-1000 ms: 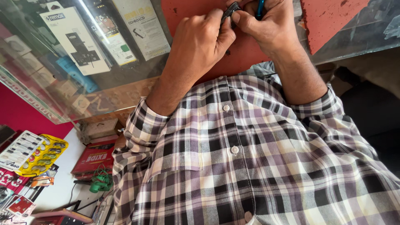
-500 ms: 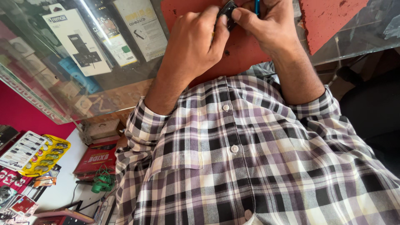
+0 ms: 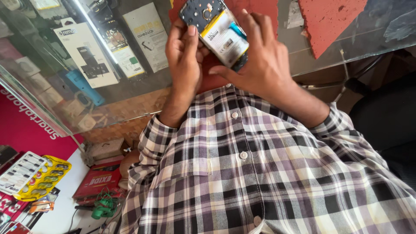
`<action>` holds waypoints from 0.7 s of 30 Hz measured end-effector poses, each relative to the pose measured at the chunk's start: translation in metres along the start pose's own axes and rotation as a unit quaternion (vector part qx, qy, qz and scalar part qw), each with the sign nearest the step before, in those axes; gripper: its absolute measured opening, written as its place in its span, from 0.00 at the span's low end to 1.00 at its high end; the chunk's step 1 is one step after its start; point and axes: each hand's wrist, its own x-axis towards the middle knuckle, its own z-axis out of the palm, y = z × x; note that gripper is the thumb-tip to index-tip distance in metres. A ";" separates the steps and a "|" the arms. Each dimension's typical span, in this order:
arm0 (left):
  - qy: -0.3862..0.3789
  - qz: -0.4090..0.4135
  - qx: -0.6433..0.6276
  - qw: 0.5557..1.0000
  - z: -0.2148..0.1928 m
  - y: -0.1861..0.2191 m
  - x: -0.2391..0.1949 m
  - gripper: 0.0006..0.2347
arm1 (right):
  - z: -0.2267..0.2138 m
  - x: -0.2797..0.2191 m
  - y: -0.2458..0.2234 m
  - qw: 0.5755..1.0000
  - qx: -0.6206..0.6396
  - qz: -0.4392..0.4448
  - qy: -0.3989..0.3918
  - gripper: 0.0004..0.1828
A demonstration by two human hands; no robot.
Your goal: The person is repairing a smartphone on a glass counter. They use a small screwdriver to remove internal screws and use their hands to disconnect ribbon cables and manipulate the battery and circuit board.
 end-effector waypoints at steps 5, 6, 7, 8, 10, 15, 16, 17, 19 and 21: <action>-0.040 -0.064 -0.070 0.995 -0.012 -0.004 -0.016 0.16 | 0.012 0.002 0.009 0.993 -0.050 0.020 -0.104 0.57; -0.060 -0.065 -0.048 0.995 -0.017 -0.002 -0.017 0.16 | 0.009 0.004 0.013 0.992 -0.064 0.003 -0.109 0.56; -0.080 -0.065 -0.026 0.994 -0.023 0.002 -0.018 0.16 | 0.005 0.007 0.018 0.989 -0.070 -0.012 -0.129 0.55; -0.100 -0.066 -0.003 0.993 -0.028 0.006 -0.019 0.16 | -0.001 0.012 0.023 0.986 -0.075 -0.026 -0.149 0.55; -0.095 -0.079 0.067 0.990 -0.033 0.018 -0.021 0.16 | -0.012 0.021 0.030 0.978 -0.087 -0.053 -0.179 0.53; -0.033 -0.039 0.442 0.895 -0.029 0.052 -0.024 0.24 | -0.028 0.037 0.031 0.965 -0.133 -0.103 -0.200 0.48; -0.080 0.089 0.500 0.858 -0.031 0.056 -0.021 0.25 | -0.029 0.038 0.029 0.969 -0.119 -0.097 -0.194 0.45; -0.126 0.214 0.547 0.800 -0.034 0.057 -0.018 0.27 | -0.030 0.037 0.027 0.972 -0.104 -0.091 -0.189 0.43; -0.171 0.277 0.564 0.759 -0.037 0.051 -0.007 0.34 | -0.030 0.032 0.023 0.985 -0.055 -0.077 -0.143 0.33; -0.199 0.305 0.562 0.743 -0.041 0.045 -0.001 0.37 | -0.024 0.024 0.021 0.996 0.016 -0.063 -0.061 0.21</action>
